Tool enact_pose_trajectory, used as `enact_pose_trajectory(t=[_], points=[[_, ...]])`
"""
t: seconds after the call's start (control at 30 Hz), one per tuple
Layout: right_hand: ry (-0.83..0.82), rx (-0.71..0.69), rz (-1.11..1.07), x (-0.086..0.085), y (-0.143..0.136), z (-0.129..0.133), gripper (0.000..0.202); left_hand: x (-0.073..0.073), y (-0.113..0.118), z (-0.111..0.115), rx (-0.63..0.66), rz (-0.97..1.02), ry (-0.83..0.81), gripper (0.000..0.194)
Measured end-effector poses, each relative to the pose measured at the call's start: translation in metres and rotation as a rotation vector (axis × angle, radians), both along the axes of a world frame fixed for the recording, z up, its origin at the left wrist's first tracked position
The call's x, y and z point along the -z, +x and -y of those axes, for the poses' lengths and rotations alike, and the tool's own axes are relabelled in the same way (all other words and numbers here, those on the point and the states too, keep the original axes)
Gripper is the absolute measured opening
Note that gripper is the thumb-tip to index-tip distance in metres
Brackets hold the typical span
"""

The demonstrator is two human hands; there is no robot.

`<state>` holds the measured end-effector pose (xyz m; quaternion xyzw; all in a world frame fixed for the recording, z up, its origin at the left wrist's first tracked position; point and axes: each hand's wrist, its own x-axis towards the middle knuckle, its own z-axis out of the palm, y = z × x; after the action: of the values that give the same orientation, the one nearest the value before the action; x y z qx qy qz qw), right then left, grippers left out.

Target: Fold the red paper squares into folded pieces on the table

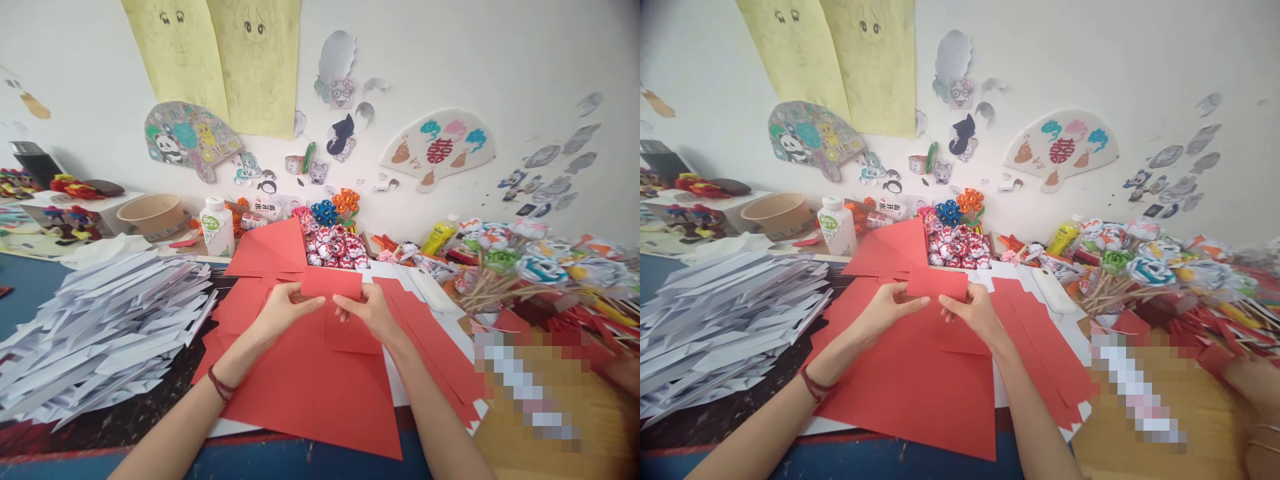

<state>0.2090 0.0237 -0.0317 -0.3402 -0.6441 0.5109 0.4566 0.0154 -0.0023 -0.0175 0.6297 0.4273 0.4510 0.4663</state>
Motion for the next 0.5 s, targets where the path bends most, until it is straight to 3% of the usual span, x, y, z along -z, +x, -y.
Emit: enact_pose_trajectory(t=[0.1,0.3,0.5], points=[[-0.016,-0.025,0.039,0.002,-0.001,0.001,0.022,0.003,0.001,0.001,-0.048,-0.066,0.048,0.027],[0.021,0.038,0.188,0.009,-0.002,0.000,0.024,0.012,0.002,-0.001,-0.383,-0.535,0.272,0.025],[0.064,0.110,0.180,0.008,-0.002,0.000,0.024,0.010,-0.006,-0.004,-0.432,-0.499,0.256,0.013]])
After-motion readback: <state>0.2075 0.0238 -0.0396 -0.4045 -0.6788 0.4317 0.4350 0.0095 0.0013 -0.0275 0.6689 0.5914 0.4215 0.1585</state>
